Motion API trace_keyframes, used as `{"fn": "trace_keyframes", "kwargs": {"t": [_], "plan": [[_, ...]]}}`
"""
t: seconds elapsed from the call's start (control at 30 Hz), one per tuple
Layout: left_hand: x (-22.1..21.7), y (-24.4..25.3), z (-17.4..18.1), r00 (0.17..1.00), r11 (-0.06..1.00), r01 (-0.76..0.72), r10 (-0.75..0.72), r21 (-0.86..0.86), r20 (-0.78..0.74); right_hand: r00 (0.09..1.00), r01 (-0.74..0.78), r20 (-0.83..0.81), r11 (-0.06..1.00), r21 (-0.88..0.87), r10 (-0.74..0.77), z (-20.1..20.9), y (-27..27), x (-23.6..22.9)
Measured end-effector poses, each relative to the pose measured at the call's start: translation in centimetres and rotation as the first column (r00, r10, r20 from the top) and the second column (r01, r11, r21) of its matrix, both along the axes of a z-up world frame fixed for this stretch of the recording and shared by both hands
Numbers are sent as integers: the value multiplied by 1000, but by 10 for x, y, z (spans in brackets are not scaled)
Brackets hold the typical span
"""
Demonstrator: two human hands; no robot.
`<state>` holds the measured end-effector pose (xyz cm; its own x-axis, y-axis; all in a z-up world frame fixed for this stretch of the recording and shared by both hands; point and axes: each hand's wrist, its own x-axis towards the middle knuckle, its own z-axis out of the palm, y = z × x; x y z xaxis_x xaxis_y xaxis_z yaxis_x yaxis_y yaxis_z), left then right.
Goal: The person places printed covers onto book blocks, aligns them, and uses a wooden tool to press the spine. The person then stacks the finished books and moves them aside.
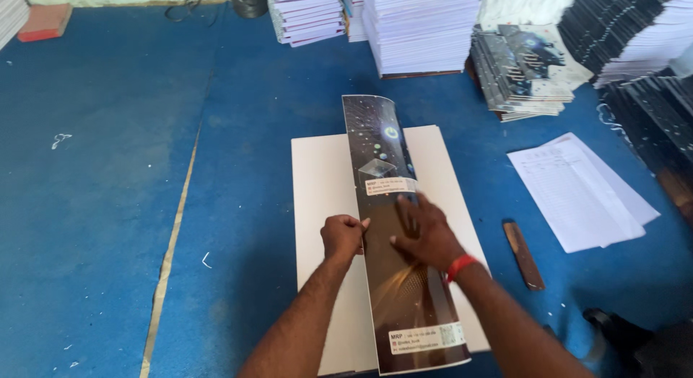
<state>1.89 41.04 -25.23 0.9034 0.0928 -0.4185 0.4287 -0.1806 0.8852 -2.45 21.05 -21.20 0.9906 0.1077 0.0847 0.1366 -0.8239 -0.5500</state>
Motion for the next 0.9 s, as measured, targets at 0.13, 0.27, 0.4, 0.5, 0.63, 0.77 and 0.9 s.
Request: {"fn": "trace_keyframes", "kwargs": {"t": [0.13,0.27,0.4,0.5,0.63,0.77,0.9], "plan": [[4,6,-13,1000,1000,-10,11,8,-24,995,-15,-94,1000,7,16,-16,-8,52],[11,14,-31,996,998,2,3,64,-88,992,4,-124,995,-95,-16,-29,6,68],[17,17,-55,999,934,-28,20,357,27,957,32,-269,959,-283,-112,-25,23,63],[23,15,-73,998,923,-62,69,379,-4,954,6,-275,922,-387,-121,-19,33,62],[29,8,-87,970,961,-194,218,199,-106,934,-25,-322,873,-487,-152,-17,49,62],[29,8,-81,943,951,-272,294,148,-156,929,-32,-333,864,-502,-160,-21,53,63],[32,15,-72,929,946,-285,312,155,-201,927,-35,-339,860,-509,-163,-25,56,62]]}}
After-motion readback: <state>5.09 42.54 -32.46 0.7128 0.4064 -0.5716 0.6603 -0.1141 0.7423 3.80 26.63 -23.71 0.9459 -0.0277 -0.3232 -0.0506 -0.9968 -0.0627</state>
